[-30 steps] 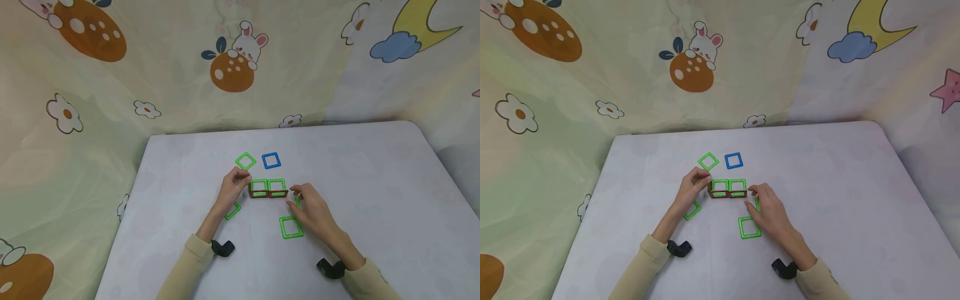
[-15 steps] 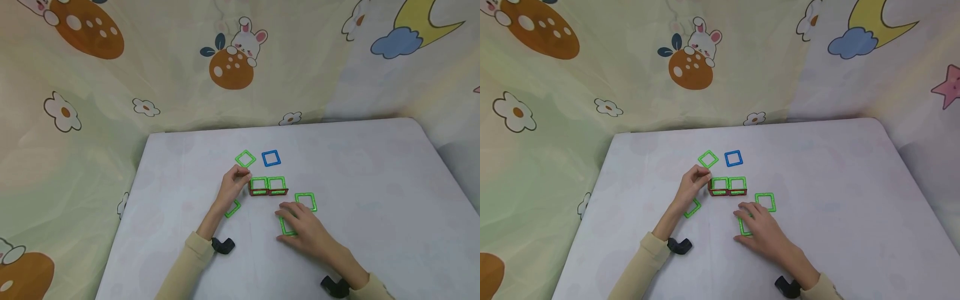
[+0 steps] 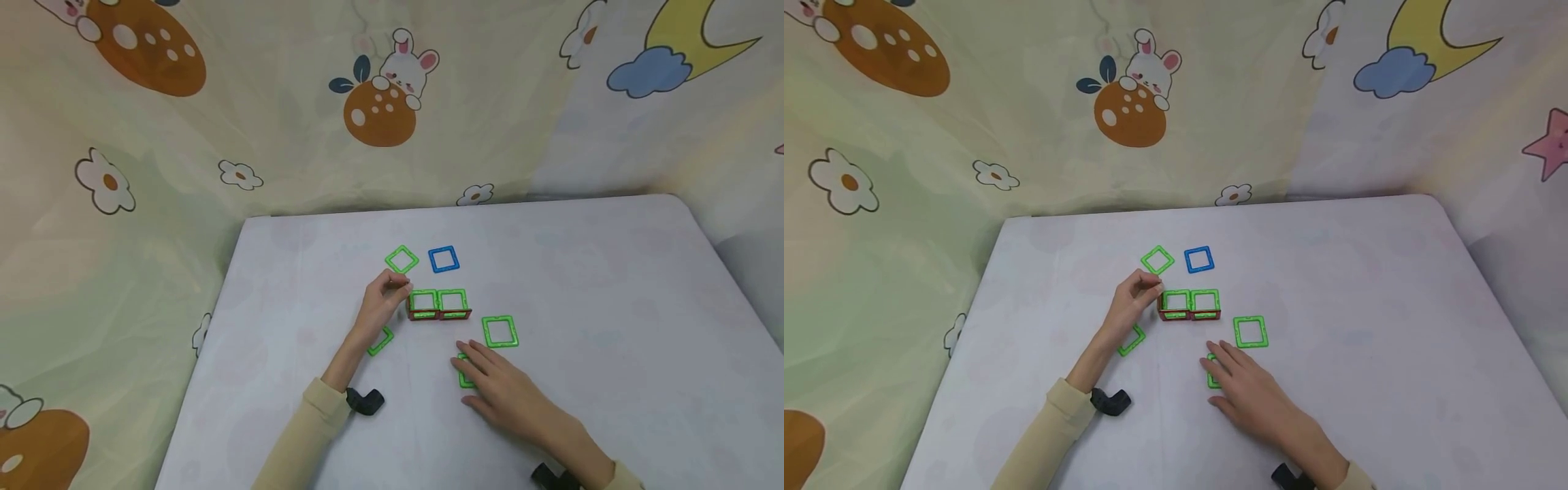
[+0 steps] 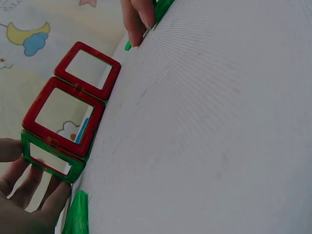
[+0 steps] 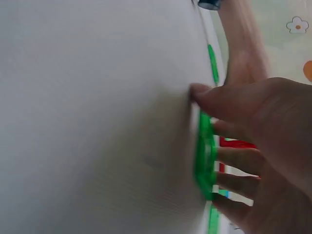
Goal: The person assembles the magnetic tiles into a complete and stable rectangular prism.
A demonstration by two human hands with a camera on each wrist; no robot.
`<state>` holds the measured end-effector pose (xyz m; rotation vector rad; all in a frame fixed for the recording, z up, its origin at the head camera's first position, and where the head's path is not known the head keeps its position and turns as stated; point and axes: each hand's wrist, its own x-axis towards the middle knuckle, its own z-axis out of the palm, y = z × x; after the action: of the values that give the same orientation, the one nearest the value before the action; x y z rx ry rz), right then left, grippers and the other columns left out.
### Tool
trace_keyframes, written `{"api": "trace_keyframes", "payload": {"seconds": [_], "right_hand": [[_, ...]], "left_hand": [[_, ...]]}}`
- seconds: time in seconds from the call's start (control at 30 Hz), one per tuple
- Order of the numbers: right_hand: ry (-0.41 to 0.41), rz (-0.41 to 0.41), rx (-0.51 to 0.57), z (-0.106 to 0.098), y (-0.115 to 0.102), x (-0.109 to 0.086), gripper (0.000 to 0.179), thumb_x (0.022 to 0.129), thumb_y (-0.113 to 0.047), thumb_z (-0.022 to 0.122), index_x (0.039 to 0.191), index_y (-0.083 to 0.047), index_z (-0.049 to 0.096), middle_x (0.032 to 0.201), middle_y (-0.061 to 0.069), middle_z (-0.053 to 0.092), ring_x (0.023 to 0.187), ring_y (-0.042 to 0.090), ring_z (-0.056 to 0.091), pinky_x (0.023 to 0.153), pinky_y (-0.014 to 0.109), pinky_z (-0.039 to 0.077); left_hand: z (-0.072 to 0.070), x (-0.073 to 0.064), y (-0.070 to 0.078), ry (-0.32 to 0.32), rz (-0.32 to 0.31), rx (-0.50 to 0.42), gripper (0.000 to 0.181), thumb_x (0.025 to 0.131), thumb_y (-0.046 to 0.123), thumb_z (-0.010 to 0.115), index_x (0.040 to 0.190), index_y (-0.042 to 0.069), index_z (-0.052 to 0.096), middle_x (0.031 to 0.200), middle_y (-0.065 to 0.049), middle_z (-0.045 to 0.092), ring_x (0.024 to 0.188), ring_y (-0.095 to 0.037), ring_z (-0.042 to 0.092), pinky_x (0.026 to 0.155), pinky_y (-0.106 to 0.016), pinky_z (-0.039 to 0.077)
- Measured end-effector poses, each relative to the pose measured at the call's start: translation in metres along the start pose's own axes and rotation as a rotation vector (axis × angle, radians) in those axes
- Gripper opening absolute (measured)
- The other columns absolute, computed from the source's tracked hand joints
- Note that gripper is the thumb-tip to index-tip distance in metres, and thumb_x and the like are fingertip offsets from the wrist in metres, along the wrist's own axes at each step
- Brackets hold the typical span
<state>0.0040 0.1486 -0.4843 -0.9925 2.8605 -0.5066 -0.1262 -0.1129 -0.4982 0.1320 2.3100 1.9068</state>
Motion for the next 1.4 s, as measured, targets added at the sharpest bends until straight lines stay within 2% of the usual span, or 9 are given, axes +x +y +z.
{"api": "trace_keyframes", "payload": {"seconds": [0.2, 0.33, 0.5, 0.8, 1.1, 1.23, 1.4], "right_hand": [[-0.013, -0.071, -0.084, -0.010, -0.001, -0.002, 0.058, 0.081, -0.019, 0.087, 0.133, -0.007, 0.066, 0.144, 0.015, 0.058, 0.128, 0.034, 0.059, 0.101, 0.046, 0.054], [0.025, -0.098, -0.132, -0.010, -0.001, 0.000, 0.053, 0.075, -0.007, 0.082, 0.127, -0.007, 0.069, 0.133, 0.015, 0.060, 0.116, 0.031, 0.062, 0.090, 0.044, 0.058], [0.084, -0.106, -0.161, -0.009, 0.000, 0.004, 0.046, 0.074, -0.001, 0.079, 0.119, -0.011, 0.071, 0.123, 0.014, 0.062, 0.107, 0.031, 0.062, 0.082, 0.044, 0.058], [0.179, -0.103, -0.093, -0.013, 0.007, 0.008, 0.048, 0.067, 0.005, 0.075, 0.113, -0.006, 0.069, 0.117, 0.017, 0.065, 0.101, 0.031, 0.063, 0.074, 0.038, 0.059], [0.258, -0.157, 0.022, -0.019, 0.026, 0.010, 0.052, 0.065, -0.012, 0.087, 0.114, -0.014, 0.070, 0.119, 0.006, 0.066, 0.099, 0.022, 0.066, 0.060, 0.028, 0.055], [0.307, -0.185, 0.057, -0.021, 0.035, 0.013, 0.053, 0.065, -0.015, 0.089, 0.114, -0.014, 0.071, 0.120, 0.007, 0.068, 0.103, 0.022, 0.069, 0.065, 0.032, 0.059], [0.345, -0.199, 0.116, -0.026, 0.043, 0.017, 0.056, 0.064, -0.011, 0.091, 0.117, -0.013, 0.071, 0.123, 0.009, 0.068, 0.106, 0.023, 0.070, 0.074, 0.035, 0.061]], "left_hand": [[0.000, -0.001, -0.001, 0.002, -0.001, -0.007, 0.016, 0.100, 0.023, 0.068, 0.111, 0.011, 0.067, 0.113, -0.003, 0.069, 0.114, -0.018, 0.060, 0.097, -0.038, 0.046], [0.001, -0.001, -0.001, 0.001, 0.001, -0.013, 0.018, 0.100, 0.024, 0.068, 0.112, 0.011, 0.067, 0.114, -0.004, 0.069, 0.114, -0.018, 0.060, 0.096, -0.037, 0.046], [0.002, 0.000, -0.002, 0.004, 0.003, -0.017, 0.018, 0.100, 0.024, 0.069, 0.111, 0.011, 0.067, 0.114, -0.004, 0.069, 0.114, -0.018, 0.060, 0.096, -0.038, 0.047], [0.002, 0.001, 0.000, -0.001, -0.007, -0.026, 0.020, 0.100, 0.026, 0.069, 0.112, 0.010, 0.067, 0.114, -0.004, 0.068, 0.114, -0.017, 0.060, 0.095, -0.038, 0.047], [0.003, 0.000, 0.000, -0.005, -0.001, -0.031, 0.018, 0.100, 0.024, 0.068, 0.112, 0.010, 0.066, 0.119, -0.007, 0.068, 0.115, -0.018, 0.060, 0.097, -0.037, 0.046], [0.002, 0.000, -0.001, 0.002, 0.004, -0.021, 0.016, 0.100, 0.024, 0.068, 0.110, 0.011, 0.067, 0.121, -0.007, 0.067, 0.116, -0.018, 0.061, 0.098, -0.039, 0.046], [0.002, 0.000, 0.000, 0.004, -0.005, -0.014, 0.017, 0.100, 0.025, 0.068, 0.111, 0.012, 0.067, 0.120, -0.005, 0.068, 0.115, -0.017, 0.061, 0.098, -0.040, 0.046]]}}
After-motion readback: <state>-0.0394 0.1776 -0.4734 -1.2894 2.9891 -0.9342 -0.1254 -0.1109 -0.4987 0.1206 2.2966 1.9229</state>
